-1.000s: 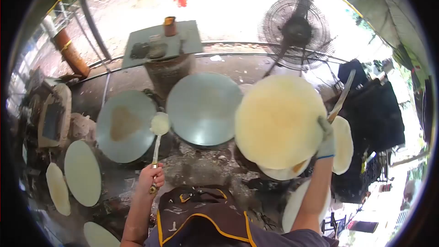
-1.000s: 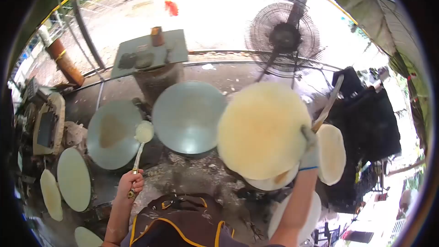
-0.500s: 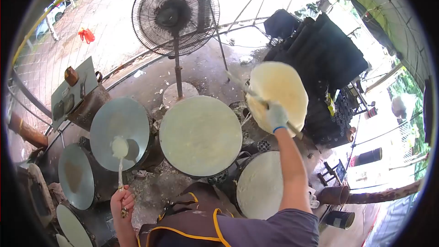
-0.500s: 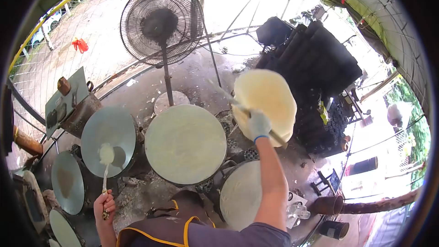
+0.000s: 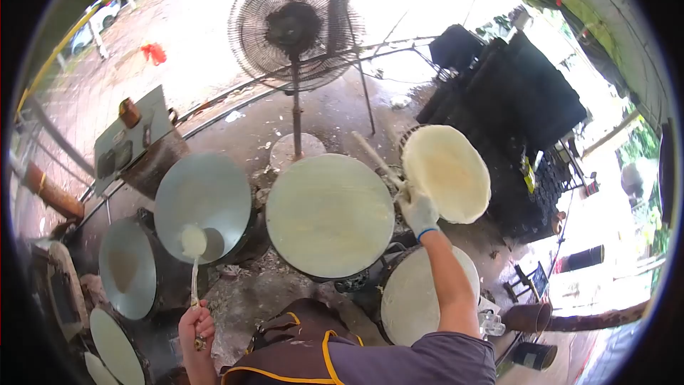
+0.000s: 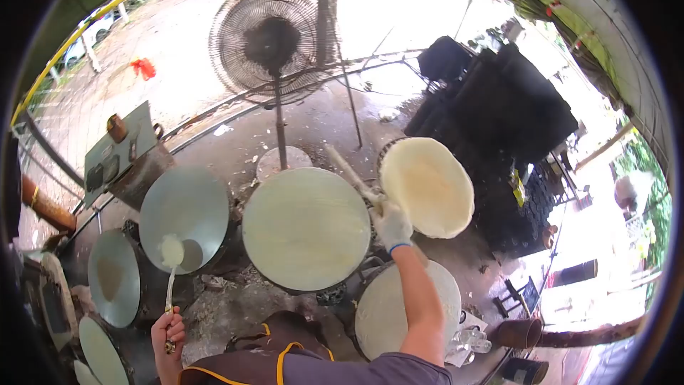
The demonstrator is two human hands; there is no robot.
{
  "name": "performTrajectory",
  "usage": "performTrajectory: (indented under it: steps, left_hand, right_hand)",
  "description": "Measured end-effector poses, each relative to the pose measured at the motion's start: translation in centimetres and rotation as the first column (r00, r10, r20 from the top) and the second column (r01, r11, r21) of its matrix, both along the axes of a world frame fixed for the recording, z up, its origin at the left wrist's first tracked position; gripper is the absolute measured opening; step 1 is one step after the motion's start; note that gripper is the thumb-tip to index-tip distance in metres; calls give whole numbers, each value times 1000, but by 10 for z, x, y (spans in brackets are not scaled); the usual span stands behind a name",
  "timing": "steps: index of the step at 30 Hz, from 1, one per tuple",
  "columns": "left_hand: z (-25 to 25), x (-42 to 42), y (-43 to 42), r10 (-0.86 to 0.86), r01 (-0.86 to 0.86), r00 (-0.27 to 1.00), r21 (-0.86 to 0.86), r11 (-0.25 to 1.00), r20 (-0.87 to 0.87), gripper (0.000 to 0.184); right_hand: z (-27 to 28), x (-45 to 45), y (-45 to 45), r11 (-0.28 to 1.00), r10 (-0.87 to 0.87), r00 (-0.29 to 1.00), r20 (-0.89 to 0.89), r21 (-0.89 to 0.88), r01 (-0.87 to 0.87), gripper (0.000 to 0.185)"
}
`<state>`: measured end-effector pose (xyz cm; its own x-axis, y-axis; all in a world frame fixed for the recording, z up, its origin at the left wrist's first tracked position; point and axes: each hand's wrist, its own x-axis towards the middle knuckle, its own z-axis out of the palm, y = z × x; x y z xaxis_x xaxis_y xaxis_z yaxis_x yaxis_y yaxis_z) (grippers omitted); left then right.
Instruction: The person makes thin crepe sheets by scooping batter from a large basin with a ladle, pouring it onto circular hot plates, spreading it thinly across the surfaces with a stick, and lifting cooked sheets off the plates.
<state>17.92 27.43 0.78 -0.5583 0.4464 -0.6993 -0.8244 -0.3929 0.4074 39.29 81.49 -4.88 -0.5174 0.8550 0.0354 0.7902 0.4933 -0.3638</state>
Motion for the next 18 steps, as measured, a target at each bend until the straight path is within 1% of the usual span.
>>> performTrajectory:
  steps: [1, 2, 3, 4, 5, 7, 8, 9, 10, 11, 12, 13, 15, 16, 17, 18]
  left_hand:
    - [-1, 4, -10, -9, 9, 1000, 19, 1000, -8, 20]
    - [-1, 4, -20, -6, 6, 1000, 34, 999, -21, 19]
    - [1, 4, -34, 15, -14, 999, 46, 999, -39, 19]
    - [-1, 4, -50, 11, -7, 999, 121, 993, -32, 18]
    - [-3, 2, -67, 17, -11, 999, 194, 981, -31, 18]
    - [0, 0, -102, 37, -29, 998, 150, 988, -54, 22]
    - [0, -2, -119, 78, -69, 994, 113, 991, -78, 23]
    - [0, -2, -137, 104, -97, 990, 72, 993, -97, 25]
    - [0, -3, -159, 116, -113, 987, 31, 993, -111, 26]
    - [-2, -3, -181, 132, -135, 977, -7, 991, -165, 26]
    - [-2, -3, -201, 141, -153, 966, -42, 987, -217, 27]
    - [-3, 0, -216, 142, -169, 955, -83, 982, -262, 28]
    - [-6, 4, -250, 205, -245, 946, -143, 959, -250, 28]
    - [-5, 5, -262, 249, -291, 940, -172, 941, -233, 29]
    - [-6, 5, -273, 291, -334, 932, -200, 921, -214, 30]
    - [-10, 5, -279, 359, -409, 905, -234, 882, -229, 25]
  right_hand:
    - [-1, -15, -27, 997, 76, 997, -32, 6, -76, 39]
    - [-8, -38, -61, 987, 163, 965, -206, 43, -157, 44]
    - [-2, -66, -101, 970, 199, 949, -244, -89, -226, 48]
    - [4, -96, -147, 924, 245, 928, -282, -221, -311, 52]
    - [-13, -124, -193, 842, 539, 842, -5, -11, -539, 52]
    - [-2, -186, -299, 697, 697, 717, -13, -223, -682, 51]
    - [26, -209, -363, 566, 539, 802, -257, -595, -571, 50]
    - [31, -223, -421, 516, 606, 726, -324, -534, -670, 52]
    - [74, -233, -470, 383, 671, 655, -348, -593, -708, 54]
    - [71, -241, -514, 272, 688, 542, -482, -521, -809, 58]
    - [72, -248, -550, 152, 713, 456, -533, -517, -842, 61]
    - [78, -248, -576, 88, 755, 397, -522, -519, -850, 61]
    - [101, -251, -619, -24, 818, 279, -503, -515, -857, 61]
    - [107, -256, -634, -134, 835, 252, -490, -624, -770, 61]
    - [101, -261, -646, -208, 839, 171, -516, -595, -776, 60]
    - [99, -266, -656, -280, 838, 91, -539, -566, -775, 60]
